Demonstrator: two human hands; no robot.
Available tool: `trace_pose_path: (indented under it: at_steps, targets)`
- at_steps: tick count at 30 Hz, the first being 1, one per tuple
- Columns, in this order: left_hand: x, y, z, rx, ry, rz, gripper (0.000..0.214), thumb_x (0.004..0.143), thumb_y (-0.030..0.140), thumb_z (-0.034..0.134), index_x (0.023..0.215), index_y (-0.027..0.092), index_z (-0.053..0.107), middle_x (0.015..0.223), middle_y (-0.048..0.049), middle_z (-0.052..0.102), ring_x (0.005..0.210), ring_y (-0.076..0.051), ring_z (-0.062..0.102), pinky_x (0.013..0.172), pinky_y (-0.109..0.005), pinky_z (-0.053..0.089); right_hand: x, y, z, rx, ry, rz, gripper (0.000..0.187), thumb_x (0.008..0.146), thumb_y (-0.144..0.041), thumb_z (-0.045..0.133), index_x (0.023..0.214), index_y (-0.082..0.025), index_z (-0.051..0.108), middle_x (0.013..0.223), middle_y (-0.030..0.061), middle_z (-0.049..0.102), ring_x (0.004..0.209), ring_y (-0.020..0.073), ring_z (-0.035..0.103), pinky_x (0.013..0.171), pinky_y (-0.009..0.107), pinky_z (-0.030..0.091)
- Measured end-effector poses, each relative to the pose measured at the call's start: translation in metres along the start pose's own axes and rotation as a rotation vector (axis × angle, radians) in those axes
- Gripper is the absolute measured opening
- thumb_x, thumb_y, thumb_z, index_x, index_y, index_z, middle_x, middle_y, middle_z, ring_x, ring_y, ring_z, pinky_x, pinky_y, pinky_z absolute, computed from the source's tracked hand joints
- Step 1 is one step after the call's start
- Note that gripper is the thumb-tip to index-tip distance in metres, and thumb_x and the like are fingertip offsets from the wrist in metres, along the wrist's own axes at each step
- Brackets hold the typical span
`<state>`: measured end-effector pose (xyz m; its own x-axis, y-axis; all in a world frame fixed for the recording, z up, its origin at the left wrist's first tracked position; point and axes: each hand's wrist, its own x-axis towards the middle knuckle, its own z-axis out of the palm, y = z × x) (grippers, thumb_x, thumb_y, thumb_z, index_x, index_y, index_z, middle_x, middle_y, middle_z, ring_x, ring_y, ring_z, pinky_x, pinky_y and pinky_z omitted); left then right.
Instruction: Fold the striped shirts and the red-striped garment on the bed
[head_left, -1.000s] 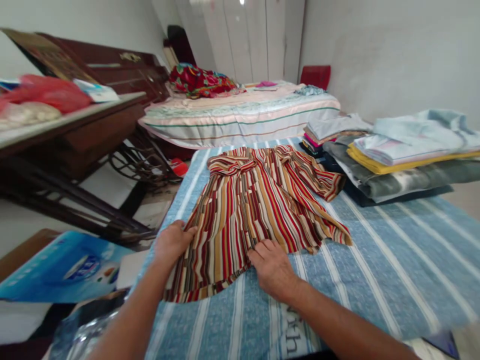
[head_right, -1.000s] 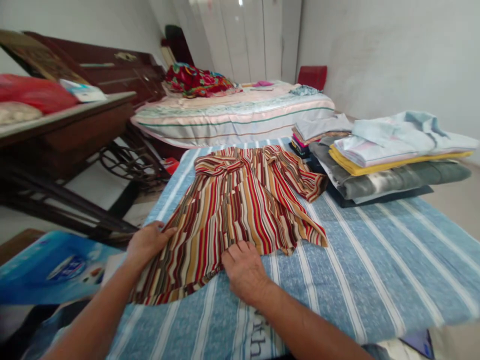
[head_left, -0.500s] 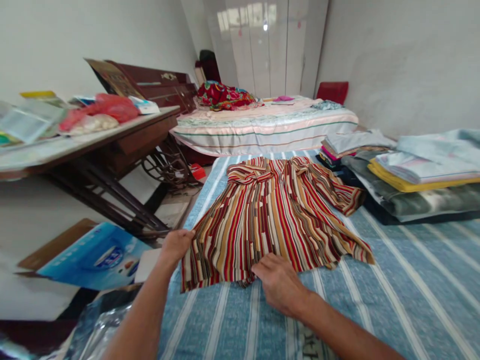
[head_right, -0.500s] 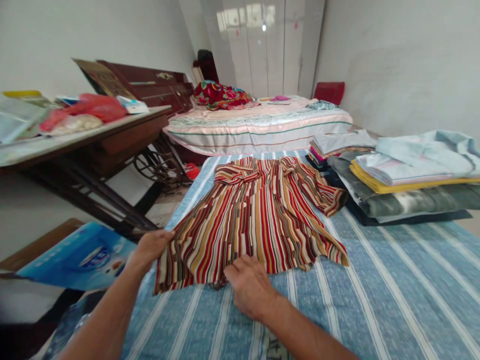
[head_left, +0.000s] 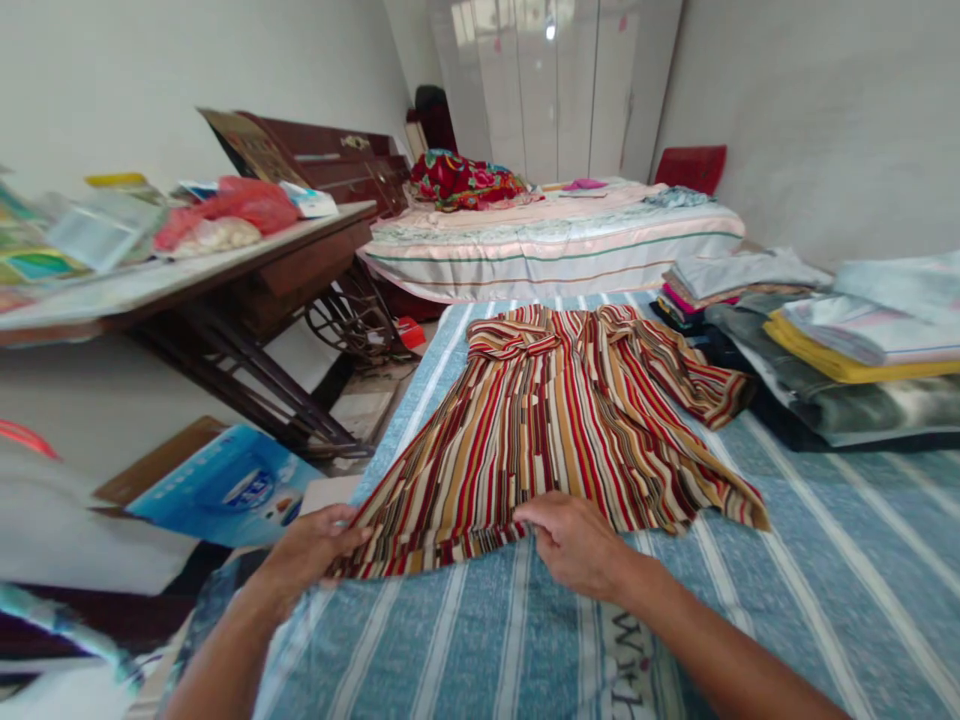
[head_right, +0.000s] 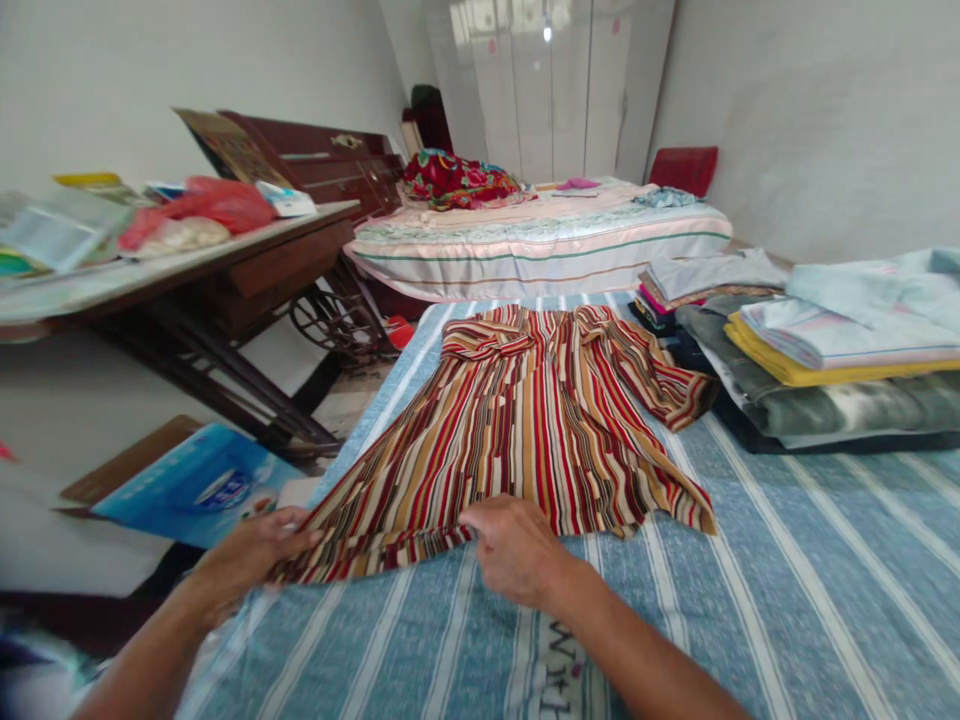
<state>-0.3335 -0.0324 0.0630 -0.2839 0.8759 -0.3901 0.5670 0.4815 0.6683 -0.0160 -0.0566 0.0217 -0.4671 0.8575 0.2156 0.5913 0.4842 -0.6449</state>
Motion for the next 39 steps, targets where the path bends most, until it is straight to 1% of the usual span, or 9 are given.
trace_pose_path:
  at_steps: [2, 4, 7, 11, 14, 18, 24, 31, 39]
  targets:
    - [0.0, 0.0, -0.006, 0.283, 0.06, -0.018, 0.028, 0.062, 0.042, 0.062, 0.077, 0.019, 0.058, 0.059, -0.0033, 0.062, 0.056, -0.024, 0.062, 0.048, -0.03, 0.046, 0.002, -0.001, -0.001, -0.02, -0.048, -0.028, 0.033, 0.075, -0.002, 0.041, 0.09, -0.02, 0.064, 0.078, 0.0003, 0.063, 0.08, 0.0131, 0.058, 0.072, 0.023, 0.04]
    - [-0.005, 0.005, -0.005, 0.593, 0.248, 0.016, 0.026, 0.068, 0.038, 0.057, 0.085, 0.018, 0.058, 0.072, -0.0093, 0.066, 0.069, -0.03, 0.065, 0.059, -0.036, 0.049, 0.002, 0.0, -0.001, 0.003, -0.045, -0.019, 0.03, 0.078, -0.005, 0.041, 0.091, -0.02, 0.064, 0.081, 0.0015, 0.065, 0.082, 0.0136, 0.059, 0.074, 0.024, 0.04]
    - [-0.023, 0.014, 0.017, 0.792, 0.472, 0.285, 0.031, 0.077, 0.037, 0.048, 0.099, 0.016, 0.057, 0.099, -0.0164, 0.064, 0.092, -0.033, 0.062, 0.075, -0.042, 0.049, 0.004, 0.001, -0.003, 0.078, -0.026, 0.028, 0.028, 0.083, -0.011, 0.042, 0.096, -0.02, 0.064, 0.087, 0.0018, 0.066, 0.084, 0.0133, 0.06, 0.075, 0.024, 0.041]
    - [-0.058, 0.025, 0.08, 0.61, 0.172, 0.872, 0.023, 0.081, 0.032, 0.048, 0.098, 0.021, 0.058, 0.104, -0.0109, 0.063, 0.101, -0.025, 0.059, 0.089, -0.036, 0.047, 0.007, 0.004, -0.013, 0.119, -0.023, 0.051, 0.022, 0.084, -0.016, 0.044, 0.092, -0.02, 0.064, 0.076, -0.0012, 0.064, 0.071, 0.0115, 0.058, 0.065, 0.021, 0.04]
    - [-0.078, 0.032, 0.122, 0.582, 0.05, 1.106, 0.032, 0.076, 0.023, 0.055, 0.108, 0.022, 0.054, 0.121, -0.011, 0.057, 0.115, -0.026, 0.051, 0.097, -0.04, 0.044, -0.002, 0.009, -0.03, 0.051, 0.006, 0.06, 0.022, 0.083, -0.012, 0.043, 0.086, -0.019, 0.064, 0.073, -0.0018, 0.06, 0.07, 0.011, 0.055, 0.064, 0.021, 0.039]
    - [-0.082, 0.038, 0.144, 0.701, -0.018, 1.112, 0.036, 0.072, 0.014, 0.054, 0.107, 0.018, 0.055, 0.128, -0.0132, 0.051, 0.12, -0.03, 0.046, 0.099, -0.047, 0.041, -0.033, 0.022, -0.053, -0.205, -0.064, 0.076, 0.025, 0.076, -0.009, 0.05, 0.094, -0.02, 0.063, 0.092, 0.0036, 0.061, 0.09, 0.0161, 0.055, 0.082, 0.028, 0.04]
    - [-0.068, 0.051, 0.14, 0.763, -0.109, 1.006, 0.019, 0.083, 0.012, 0.042, 0.083, 0.016, 0.06, 0.109, -0.0098, 0.061, 0.104, -0.022, 0.056, 0.095, -0.04, 0.044, -0.059, 0.047, -0.059, -0.508, -0.181, 0.156, 0.024, 0.078, -0.008, 0.044, 0.087, -0.016, 0.065, 0.101, 0.0102, 0.059, 0.104, 0.0219, 0.051, 0.094, 0.035, 0.035]
    - [-0.063, 0.065, 0.133, 0.718, -0.152, 0.95, 0.022, 0.087, 0.019, 0.039, 0.081, 0.016, 0.059, 0.096, -0.008, 0.063, 0.096, -0.021, 0.058, 0.089, -0.036, 0.047, -0.017, 0.059, -0.092, -0.292, -0.103, 0.199, 0.024, 0.083, -0.02, 0.043, 0.071, -0.021, 0.064, 0.067, -0.0024, 0.06, 0.062, 0.0116, 0.054, 0.062, 0.023, 0.037]
    - [-0.054, 0.064, 0.131, 0.585, 0.154, 1.061, 0.021, 0.086, 0.016, 0.04, 0.076, 0.014, 0.059, 0.118, -0.0155, 0.056, 0.113, -0.025, 0.051, 0.098, -0.043, 0.042, 0.038, 0.077, -0.114, -0.398, 0.116, 0.299, 0.023, 0.082, -0.027, 0.045, 0.073, -0.02, 0.065, 0.058, -0.0026, 0.057, 0.059, 0.0126, 0.053, 0.058, 0.023, 0.034]
